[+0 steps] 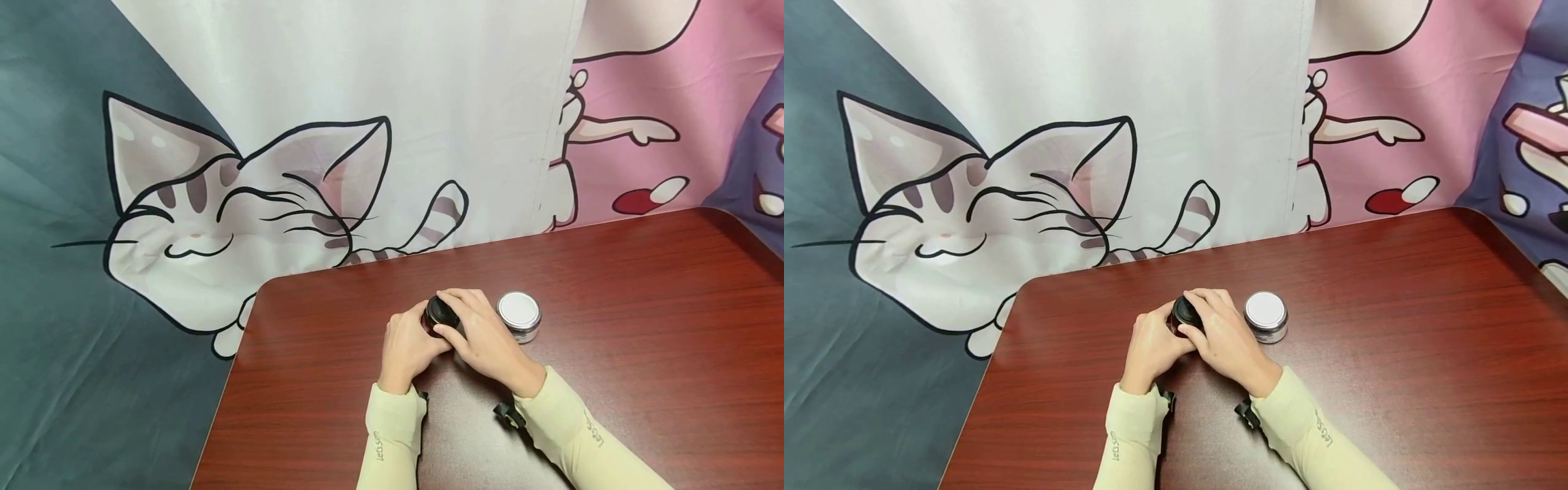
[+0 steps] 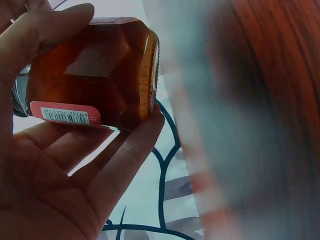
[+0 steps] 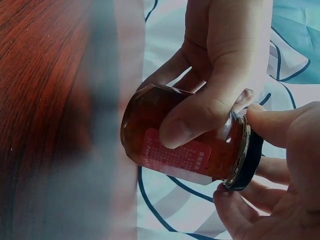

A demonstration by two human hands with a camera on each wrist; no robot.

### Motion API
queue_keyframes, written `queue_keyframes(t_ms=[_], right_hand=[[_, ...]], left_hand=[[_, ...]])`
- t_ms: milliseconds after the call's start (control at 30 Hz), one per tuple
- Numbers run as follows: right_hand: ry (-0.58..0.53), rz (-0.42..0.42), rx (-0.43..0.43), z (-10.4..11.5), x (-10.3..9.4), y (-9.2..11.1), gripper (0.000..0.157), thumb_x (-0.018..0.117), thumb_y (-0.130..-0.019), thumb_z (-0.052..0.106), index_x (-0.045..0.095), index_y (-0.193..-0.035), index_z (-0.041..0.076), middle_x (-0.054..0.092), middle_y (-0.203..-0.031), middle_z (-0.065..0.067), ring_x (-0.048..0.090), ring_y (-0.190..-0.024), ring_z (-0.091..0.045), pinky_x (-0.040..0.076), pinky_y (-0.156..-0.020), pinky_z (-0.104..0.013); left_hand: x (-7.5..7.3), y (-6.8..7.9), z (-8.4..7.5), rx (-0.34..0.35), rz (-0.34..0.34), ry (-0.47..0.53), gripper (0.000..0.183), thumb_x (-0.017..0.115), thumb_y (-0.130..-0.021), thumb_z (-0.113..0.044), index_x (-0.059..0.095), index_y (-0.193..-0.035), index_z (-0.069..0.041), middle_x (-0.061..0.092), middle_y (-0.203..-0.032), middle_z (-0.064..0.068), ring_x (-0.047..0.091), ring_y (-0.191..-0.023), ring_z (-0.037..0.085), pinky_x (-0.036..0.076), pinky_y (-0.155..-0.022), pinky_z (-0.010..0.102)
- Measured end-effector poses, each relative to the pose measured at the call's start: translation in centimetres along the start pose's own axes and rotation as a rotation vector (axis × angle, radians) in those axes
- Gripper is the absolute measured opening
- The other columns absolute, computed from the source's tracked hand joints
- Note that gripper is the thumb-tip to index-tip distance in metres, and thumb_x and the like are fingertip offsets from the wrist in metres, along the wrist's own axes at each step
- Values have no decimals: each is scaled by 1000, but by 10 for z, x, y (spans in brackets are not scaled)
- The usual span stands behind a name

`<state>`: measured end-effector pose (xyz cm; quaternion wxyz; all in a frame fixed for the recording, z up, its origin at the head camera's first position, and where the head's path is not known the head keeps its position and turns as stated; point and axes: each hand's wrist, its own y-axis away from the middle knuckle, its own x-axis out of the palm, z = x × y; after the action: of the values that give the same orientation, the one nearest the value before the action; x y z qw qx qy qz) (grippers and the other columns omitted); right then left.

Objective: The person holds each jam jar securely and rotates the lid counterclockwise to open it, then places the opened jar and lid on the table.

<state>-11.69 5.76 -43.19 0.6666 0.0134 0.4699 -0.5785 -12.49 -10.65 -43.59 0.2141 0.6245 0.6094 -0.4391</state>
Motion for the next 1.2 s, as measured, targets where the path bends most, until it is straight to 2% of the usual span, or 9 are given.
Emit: queue_keyframes(t_ms=[1200], right_hand=[[13, 54, -41, 0, -1, 0, 46, 69, -93, 12, 58, -134, -7, 57, -136, -22, 50, -125, -37, 40, -106, -49]], left_hand=[[-1, 0, 1, -15, 19, -4, 46, 86, -64, -33, 74, -107, -21, 74, -86, -5, 71, -79, 20, 56, -71, 35]])
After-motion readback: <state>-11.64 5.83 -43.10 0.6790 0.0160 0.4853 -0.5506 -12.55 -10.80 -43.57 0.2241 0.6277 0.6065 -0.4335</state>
